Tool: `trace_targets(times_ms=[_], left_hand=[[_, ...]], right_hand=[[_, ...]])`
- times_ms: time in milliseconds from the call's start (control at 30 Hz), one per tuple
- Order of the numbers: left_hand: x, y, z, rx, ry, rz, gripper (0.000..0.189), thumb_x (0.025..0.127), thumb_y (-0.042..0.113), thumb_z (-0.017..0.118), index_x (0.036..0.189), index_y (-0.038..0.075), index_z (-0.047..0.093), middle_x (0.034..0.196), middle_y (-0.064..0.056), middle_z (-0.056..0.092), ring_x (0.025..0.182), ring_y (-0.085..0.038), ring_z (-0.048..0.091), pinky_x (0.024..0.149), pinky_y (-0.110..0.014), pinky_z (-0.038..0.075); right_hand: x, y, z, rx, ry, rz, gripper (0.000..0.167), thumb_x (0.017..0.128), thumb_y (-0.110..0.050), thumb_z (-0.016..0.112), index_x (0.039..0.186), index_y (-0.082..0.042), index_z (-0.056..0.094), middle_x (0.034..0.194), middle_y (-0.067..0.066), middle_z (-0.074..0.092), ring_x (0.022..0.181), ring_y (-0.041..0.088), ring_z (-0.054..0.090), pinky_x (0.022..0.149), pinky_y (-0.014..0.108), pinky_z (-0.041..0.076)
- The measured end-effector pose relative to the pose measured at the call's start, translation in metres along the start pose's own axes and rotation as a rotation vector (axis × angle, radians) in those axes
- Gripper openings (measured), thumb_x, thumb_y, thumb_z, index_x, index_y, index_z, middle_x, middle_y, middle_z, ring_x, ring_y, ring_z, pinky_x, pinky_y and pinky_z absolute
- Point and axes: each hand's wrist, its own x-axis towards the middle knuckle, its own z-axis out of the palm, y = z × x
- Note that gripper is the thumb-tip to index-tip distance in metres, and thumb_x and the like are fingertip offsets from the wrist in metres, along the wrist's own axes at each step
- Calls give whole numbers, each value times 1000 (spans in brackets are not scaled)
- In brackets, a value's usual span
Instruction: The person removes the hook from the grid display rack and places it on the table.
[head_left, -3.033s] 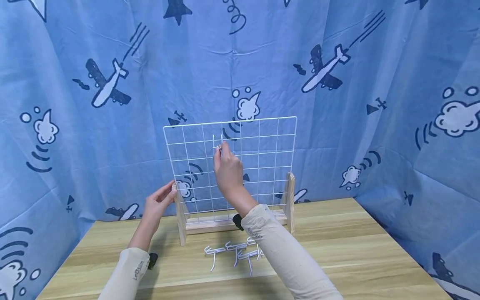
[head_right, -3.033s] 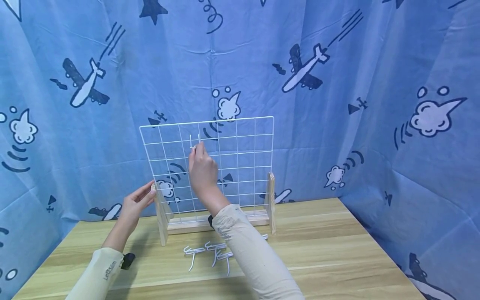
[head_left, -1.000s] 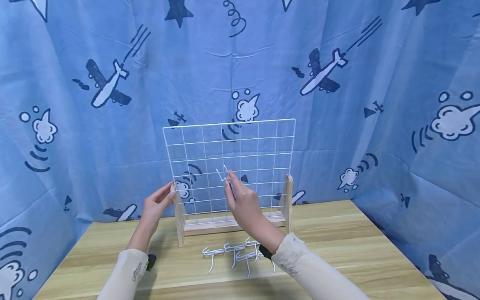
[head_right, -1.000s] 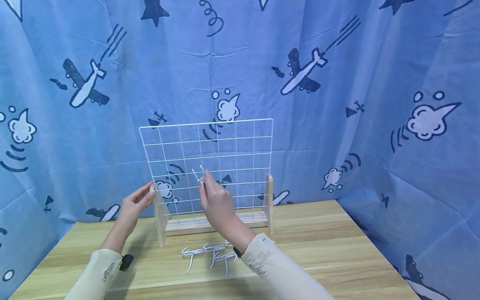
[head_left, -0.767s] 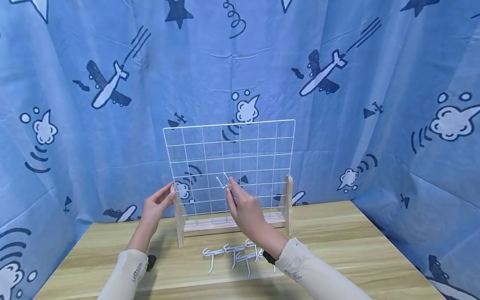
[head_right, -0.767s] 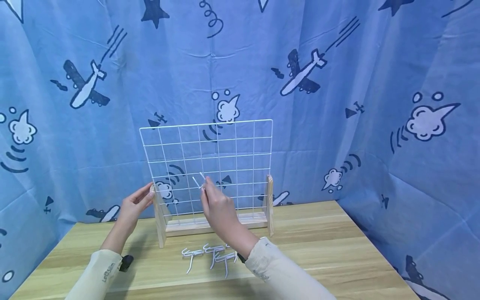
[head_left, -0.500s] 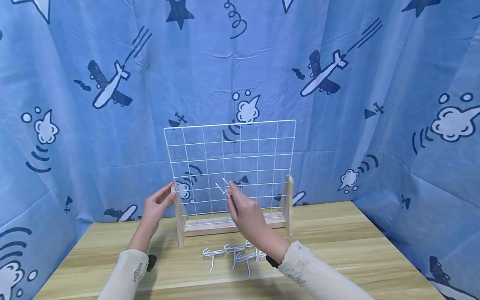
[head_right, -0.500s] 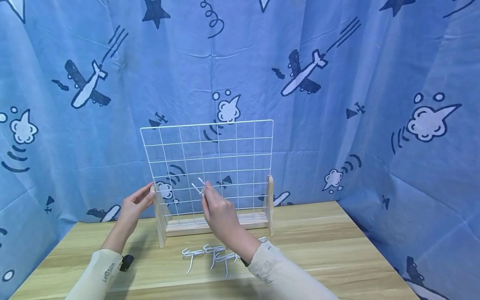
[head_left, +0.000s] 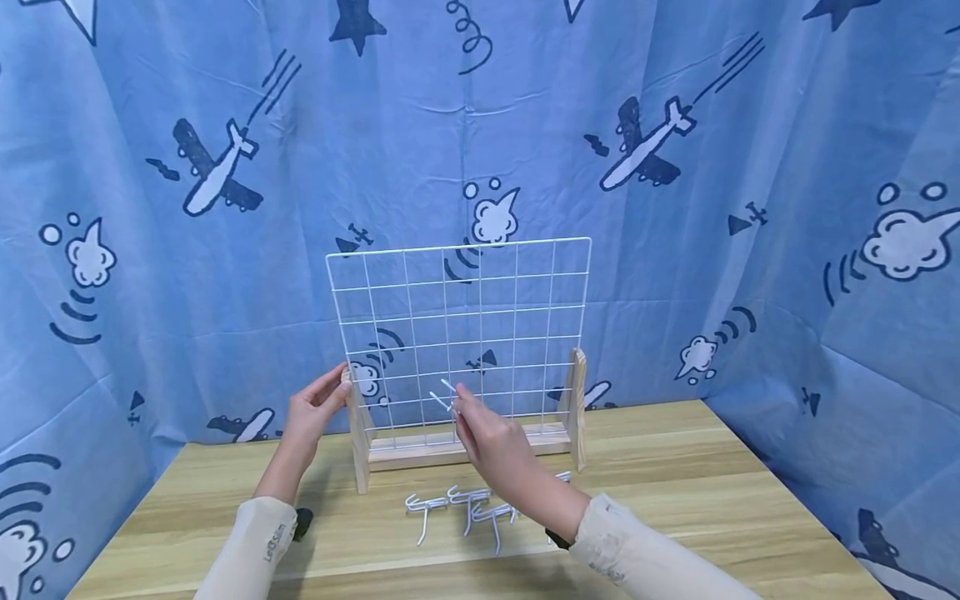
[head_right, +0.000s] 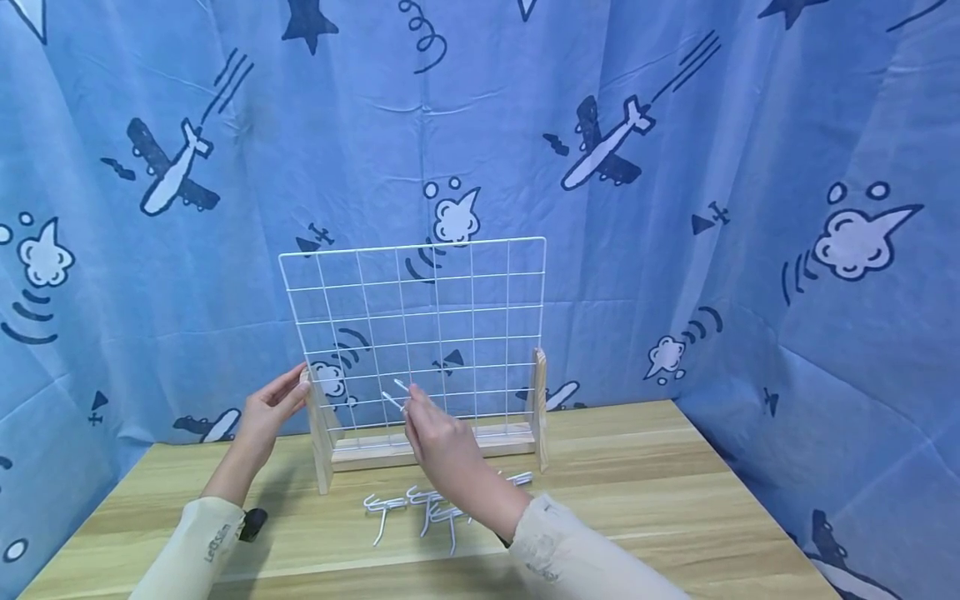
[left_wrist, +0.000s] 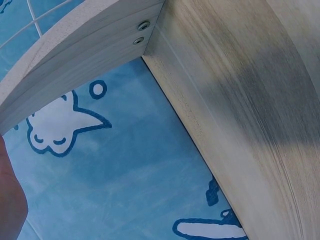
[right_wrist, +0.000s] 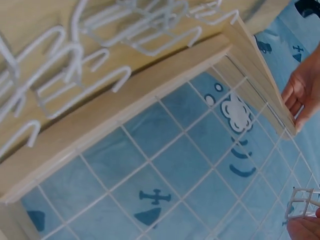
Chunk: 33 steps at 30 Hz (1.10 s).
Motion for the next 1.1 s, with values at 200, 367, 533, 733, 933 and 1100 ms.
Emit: trace_targets(times_ms=[200, 367, 533, 733, 933, 1100], left_hand=[[0, 1, -1, -19, -2, -3, 53, 95, 31, 62, 144, 18, 46, 144, -7, 48, 107, 5, 54, 93, -19, 50], [0, 0, -1, -14, -1, -2, 54, 94, 32, 62, 144, 18, 46, 144, -8, 48, 108, 4, 54, 93, -19, 50], [2, -2, -1, -5, 10, 4, 56, 93, 36, 64, 143, 17, 47, 142, -8, 50, 113, -2, 55, 93, -20, 50], [2, -3, 0, 1, 19, 7, 59, 92, 38, 65, 143, 16, 47, 142, -7, 51, 124, -17, 52, 95, -22, 49], [1, -2, 0, 13, 20, 8, 57, 93, 37, 63, 143, 16, 47, 143, -8, 50, 127, -21, 50, 97, -26, 49], [0, -1, 0, 12, 12, 2, 56, 94, 36, 63, 144, 17, 47, 144, -8, 49, 128, -22, 49, 99, -29, 48]], right_hand=[[-8, -3, 0, -3, -50, -41, 27, 104, -14, 39, 97, 3, 60, 110, 24, 67, 96, 30, 68, 70, 28, 59], [-16, -4, 0, -29, -76, -63, 34, 105, -16, 32, 95, 1, 59, 109, 23, 68, 93, 28, 69, 71, 29, 59], [-25, -5, -1, -46, -106, -74, 38, 106, -18, 29, 97, 1, 60, 110, 22, 68, 89, 27, 70, 67, 28, 59], [-32, -5, -1, -48, -143, -98, 39, 106, -19, 28, 102, 2, 61, 111, 22, 67, 90, 28, 70, 71, 29, 59], [-37, -6, -1, -51, -167, -150, 39, 106, -17, 28, 99, 1, 61, 109, 22, 68, 95, 28, 69, 71, 27, 59], [-42, -8, 0, -79, -201, -170, 41, 106, -17, 25, 96, -1, 60, 109, 19, 69, 93, 26, 70, 69, 26, 59]])
